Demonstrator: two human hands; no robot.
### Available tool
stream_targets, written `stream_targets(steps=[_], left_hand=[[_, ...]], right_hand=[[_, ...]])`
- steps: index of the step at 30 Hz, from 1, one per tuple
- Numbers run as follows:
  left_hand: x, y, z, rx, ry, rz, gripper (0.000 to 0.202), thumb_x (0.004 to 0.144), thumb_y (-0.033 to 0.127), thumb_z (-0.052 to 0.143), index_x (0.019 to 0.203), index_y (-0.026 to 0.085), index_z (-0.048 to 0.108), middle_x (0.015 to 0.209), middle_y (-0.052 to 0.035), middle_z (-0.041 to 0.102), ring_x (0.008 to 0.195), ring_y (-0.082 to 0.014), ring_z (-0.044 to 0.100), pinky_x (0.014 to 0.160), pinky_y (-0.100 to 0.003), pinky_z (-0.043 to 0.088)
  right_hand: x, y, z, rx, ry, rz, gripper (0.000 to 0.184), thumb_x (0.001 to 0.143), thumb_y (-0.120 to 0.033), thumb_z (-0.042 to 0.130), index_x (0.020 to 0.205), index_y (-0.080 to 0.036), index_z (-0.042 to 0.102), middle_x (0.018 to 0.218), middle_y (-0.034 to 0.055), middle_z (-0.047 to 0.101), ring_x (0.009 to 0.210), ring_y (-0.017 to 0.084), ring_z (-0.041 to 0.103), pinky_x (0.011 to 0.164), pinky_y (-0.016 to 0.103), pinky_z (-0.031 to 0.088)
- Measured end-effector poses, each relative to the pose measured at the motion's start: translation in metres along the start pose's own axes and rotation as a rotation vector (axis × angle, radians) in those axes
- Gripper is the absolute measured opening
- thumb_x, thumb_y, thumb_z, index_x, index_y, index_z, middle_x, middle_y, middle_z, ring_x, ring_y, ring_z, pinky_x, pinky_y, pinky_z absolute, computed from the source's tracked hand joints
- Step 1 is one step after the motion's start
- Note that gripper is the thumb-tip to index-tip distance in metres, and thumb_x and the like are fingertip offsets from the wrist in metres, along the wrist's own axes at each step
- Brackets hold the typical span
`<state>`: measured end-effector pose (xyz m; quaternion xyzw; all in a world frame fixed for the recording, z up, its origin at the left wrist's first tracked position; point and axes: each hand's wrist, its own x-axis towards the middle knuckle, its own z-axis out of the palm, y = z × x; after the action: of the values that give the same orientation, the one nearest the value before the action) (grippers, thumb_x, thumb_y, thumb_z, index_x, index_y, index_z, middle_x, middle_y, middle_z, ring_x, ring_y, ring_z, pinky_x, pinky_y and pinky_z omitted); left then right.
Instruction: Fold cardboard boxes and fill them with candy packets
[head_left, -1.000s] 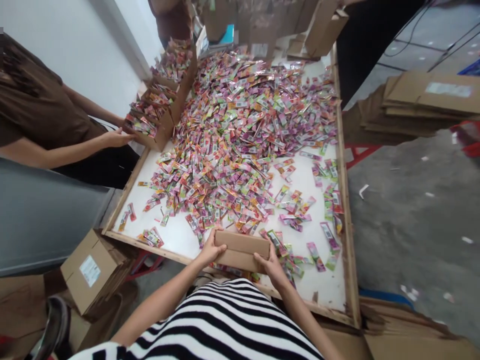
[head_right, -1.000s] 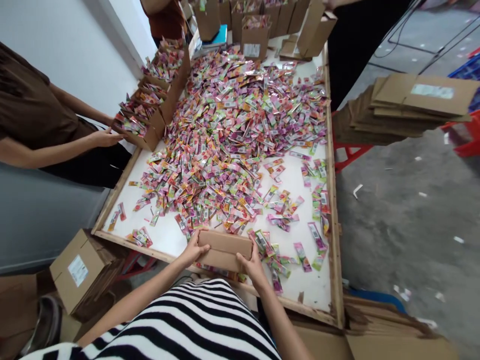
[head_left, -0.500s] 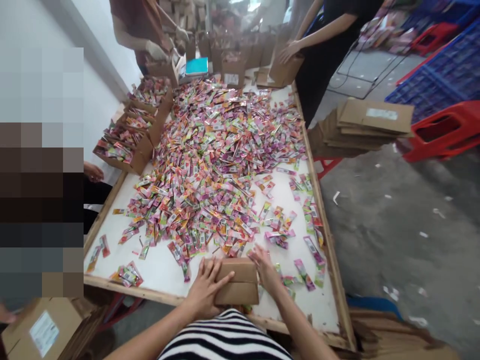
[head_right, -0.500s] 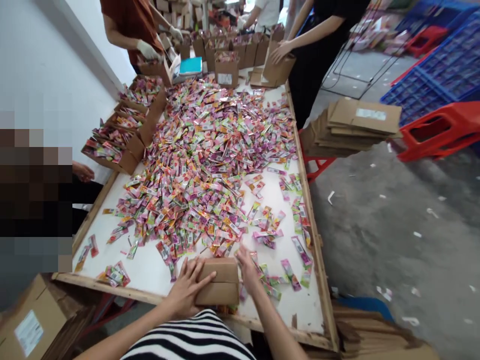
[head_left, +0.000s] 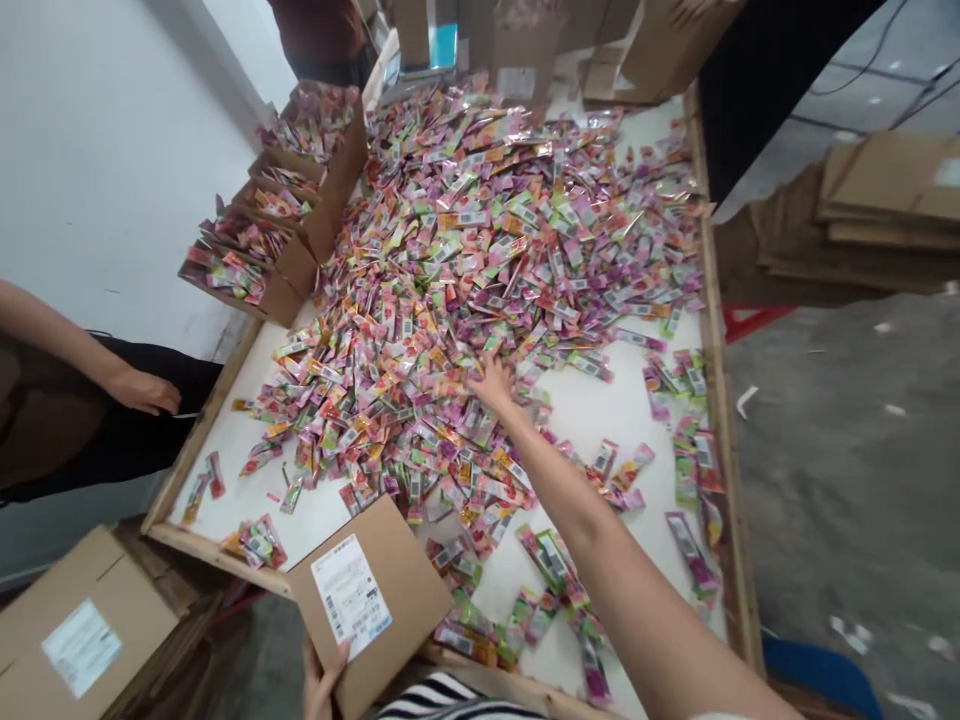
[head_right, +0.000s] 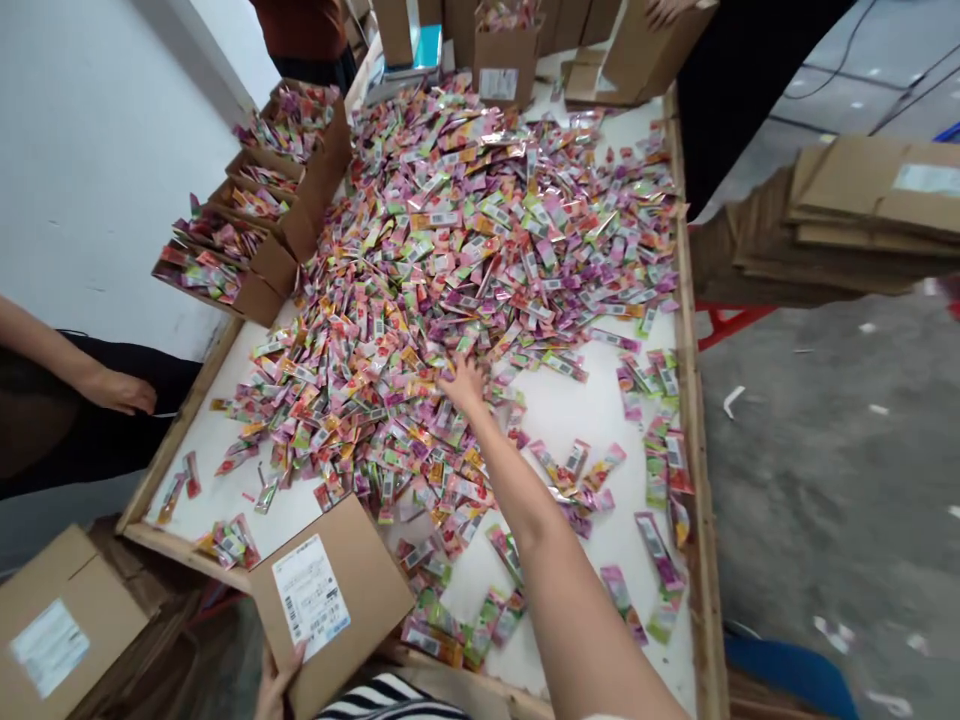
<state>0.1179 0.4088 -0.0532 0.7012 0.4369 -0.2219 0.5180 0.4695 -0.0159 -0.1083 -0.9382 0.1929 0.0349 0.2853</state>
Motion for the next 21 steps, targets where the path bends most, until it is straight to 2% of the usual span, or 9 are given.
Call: stream_targets(steps=[2, 4, 6, 8, 11, 12, 14, 18, 21], left_hand=[[0.002, 0.002, 0.015, -0.18, 0.032, -0.041, 0.101, 0.056, 0.074, 0.076, 0.145, 0.053, 0.032, 0.137, 0.0059, 0.067, 0.133, -0.0327, 0.06, 0.098, -0.04, 0.058], [0.002, 0.007, 0.022, -0.271, 0.036, -0.035, 0.094, 0.057, 0.069, 0.079, 0.141, 0.053, 0.039, 0.138, 0.0069, 0.068, 0.135, -0.0325, 0.058, 0.096, -0.04, 0.058], [0.0, 0.012, 0.018, -0.316, 0.026, -0.023, 0.091, 0.057, 0.065, 0.083, 0.138, 0.053, 0.043, 0.144, 0.0074, 0.064, 0.139, -0.0325, 0.054, 0.099, -0.04, 0.057], [-0.001, 0.013, 0.008, -0.355, 0.027, -0.032, 0.092, 0.055, 0.063, 0.086, 0.137, 0.054, 0.044, 0.15, 0.0079, 0.059, 0.144, -0.033, 0.048, 0.102, -0.041, 0.055], [-0.003, 0.012, -0.004, -0.374, 0.056, -0.039, 0.091, 0.054, 0.062, 0.088, 0.135, 0.056, 0.047, 0.152, 0.0095, 0.057, 0.146, -0.0326, 0.045, 0.104, -0.041, 0.053], [-0.004, 0.012, -0.005, -0.368, 0.059, -0.038, 0.09, 0.054, 0.062, 0.087, 0.135, 0.056, 0.047, 0.15, 0.0101, 0.058, 0.145, -0.0321, 0.047, 0.103, -0.041, 0.054], [-0.004, 0.013, -0.004, -0.358, 0.067, -0.049, 0.089, 0.054, 0.063, 0.086, 0.134, 0.058, 0.048, 0.144, 0.0112, 0.064, 0.139, -0.0317, 0.054, 0.1, -0.041, 0.056], [-0.004, 0.018, 0.002, -0.37, 0.092, -0.115, 0.094, 0.048, 0.065, 0.085, 0.134, 0.058, 0.048, 0.129, 0.0125, 0.073, 0.127, -0.033, 0.065, 0.091, -0.043, 0.061], [-0.006, 0.024, 0.006, -0.394, 0.112, -0.155, 0.097, 0.043, 0.064, 0.086, 0.133, 0.058, 0.05, 0.122, 0.0134, 0.076, 0.124, -0.0339, 0.067, 0.087, -0.044, 0.062]], right_hand=[[-0.031, 0.001, 0.003, -0.048, -0.048, -0.134, 0.063, 0.09, -0.045, 0.06, 0.149, -0.027, 0.049, 0.139, 0.015, 0.056, 0.121, 0.035, 0.053, 0.103, 0.047, 0.042], [-0.067, 0.009, 0.005, -0.076, -0.066, -0.226, 0.065, 0.091, -0.049, 0.061, 0.151, -0.028, 0.049, 0.139, 0.0161, 0.055, 0.127, 0.036, 0.049, 0.106, 0.049, 0.039], [-0.106, 0.017, 0.011, -0.109, -0.054, -0.262, 0.079, 0.084, -0.059, 0.068, 0.153, -0.026, 0.046, 0.148, 0.0192, 0.048, 0.141, 0.043, 0.036, 0.114, 0.058, 0.029], [-0.145, 0.02, 0.024, -0.139, -0.071, -0.326, 0.095, 0.074, -0.065, 0.077, 0.153, -0.024, 0.046, 0.161, 0.0211, 0.032, 0.151, 0.047, 0.017, 0.118, 0.067, 0.013], [-0.181, 0.018, 0.052, -0.185, -0.185, -0.466, 0.088, 0.066, -0.058, 0.085, 0.142, -0.021, 0.057, 0.171, 0.0191, 0.013, 0.156, 0.046, 0.002, 0.119, 0.072, 0.002], [-0.182, 0.016, 0.059, -0.202, -0.212, -0.496, 0.08, 0.068, -0.052, 0.086, 0.137, -0.021, 0.061, 0.172, 0.0178, 0.01, 0.157, 0.045, 0.001, 0.119, 0.072, 0.002], [-0.162, 0.012, 0.066, -0.244, -0.211, -0.516, 0.069, 0.073, -0.038, 0.082, 0.137, -0.022, 0.062, 0.173, 0.0153, 0.008, 0.158, 0.043, 0.0, 0.119, 0.073, 0.001], [-0.073, -0.001, 0.053, -0.326, -0.088, -0.467, 0.069, 0.079, -0.016, 0.065, 0.146, -0.023, 0.055, 0.173, 0.0125, 0.01, 0.157, 0.044, -0.002, 0.115, 0.078, -0.003], [-0.02, -0.014, 0.038, -0.344, -0.059, -0.479, 0.073, 0.083, -0.007, 0.053, 0.153, -0.024, 0.047, 0.172, 0.0142, 0.014, 0.155, 0.046, 0.012, 0.114, 0.077, 0.016]])
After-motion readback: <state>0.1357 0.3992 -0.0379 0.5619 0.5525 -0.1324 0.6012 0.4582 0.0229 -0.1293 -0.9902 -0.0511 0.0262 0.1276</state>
